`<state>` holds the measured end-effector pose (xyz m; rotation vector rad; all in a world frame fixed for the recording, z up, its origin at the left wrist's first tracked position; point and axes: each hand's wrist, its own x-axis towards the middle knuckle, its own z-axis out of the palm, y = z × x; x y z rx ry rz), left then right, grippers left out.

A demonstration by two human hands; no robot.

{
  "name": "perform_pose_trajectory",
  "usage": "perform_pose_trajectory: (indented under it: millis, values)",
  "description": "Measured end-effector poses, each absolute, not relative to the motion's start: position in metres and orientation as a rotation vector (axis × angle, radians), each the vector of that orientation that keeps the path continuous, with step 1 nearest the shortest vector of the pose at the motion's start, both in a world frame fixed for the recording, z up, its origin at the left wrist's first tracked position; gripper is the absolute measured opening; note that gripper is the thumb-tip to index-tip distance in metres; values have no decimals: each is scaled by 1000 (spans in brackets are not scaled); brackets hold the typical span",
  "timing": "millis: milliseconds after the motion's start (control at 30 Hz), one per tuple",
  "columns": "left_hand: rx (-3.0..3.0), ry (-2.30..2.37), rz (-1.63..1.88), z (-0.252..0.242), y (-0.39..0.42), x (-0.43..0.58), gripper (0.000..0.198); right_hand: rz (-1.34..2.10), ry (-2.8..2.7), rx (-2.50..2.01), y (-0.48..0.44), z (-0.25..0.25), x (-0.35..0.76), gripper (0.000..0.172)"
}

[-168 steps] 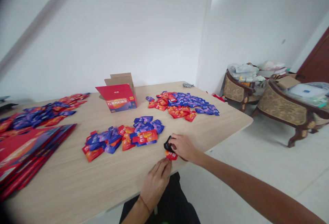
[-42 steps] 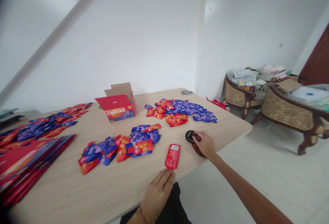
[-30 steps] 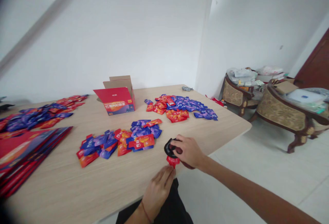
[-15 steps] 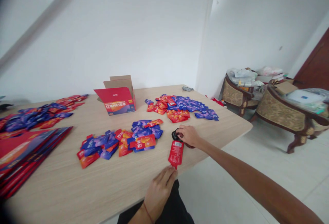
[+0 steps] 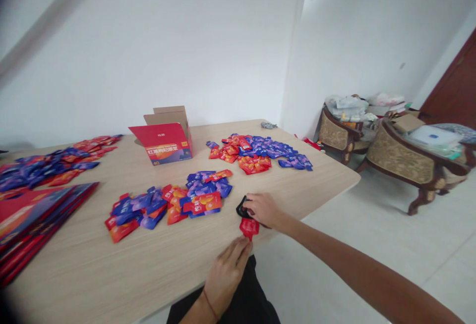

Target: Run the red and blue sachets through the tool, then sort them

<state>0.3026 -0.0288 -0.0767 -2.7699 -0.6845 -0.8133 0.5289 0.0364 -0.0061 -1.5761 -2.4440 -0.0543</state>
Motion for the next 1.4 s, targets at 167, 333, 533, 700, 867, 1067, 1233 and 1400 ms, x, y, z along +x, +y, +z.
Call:
perform_pose_trajectory:
  millis: [167,333,533,700,867,1067,1233,1400]
  values:
    - [-2793,-691,-861,-69,-28,304,35,144,-1961,-1751,79,2,569,14]
    - [-2798,-722,-892,-58,-35,304,16,87,-1608,-1769,71,9,601,31]
    - [-2932,-831,-1256,-46,-35,293,18,155,-1280,-1591,38,21,624,34]
    - [-2997,-1740,-1582,-41,-4,299,9,157,-1228,-1501,15,39,611,34]
    - [-3051,-1540,-1075,-27,-1,309,15,152,-1354,-1436,4,57,585,30]
    - [-2797,-972,-819,-37,-36,299,26,58,-1643,-1500,-10,68,551,24]
    - [-2673,-743,-818,-67,-41,289,33,107,-2020,-1639,-23,42,504,22]
    - [-2713,-693,-881,-70,-34,286,36,81,-2378,-1598,-16,9,486,15]
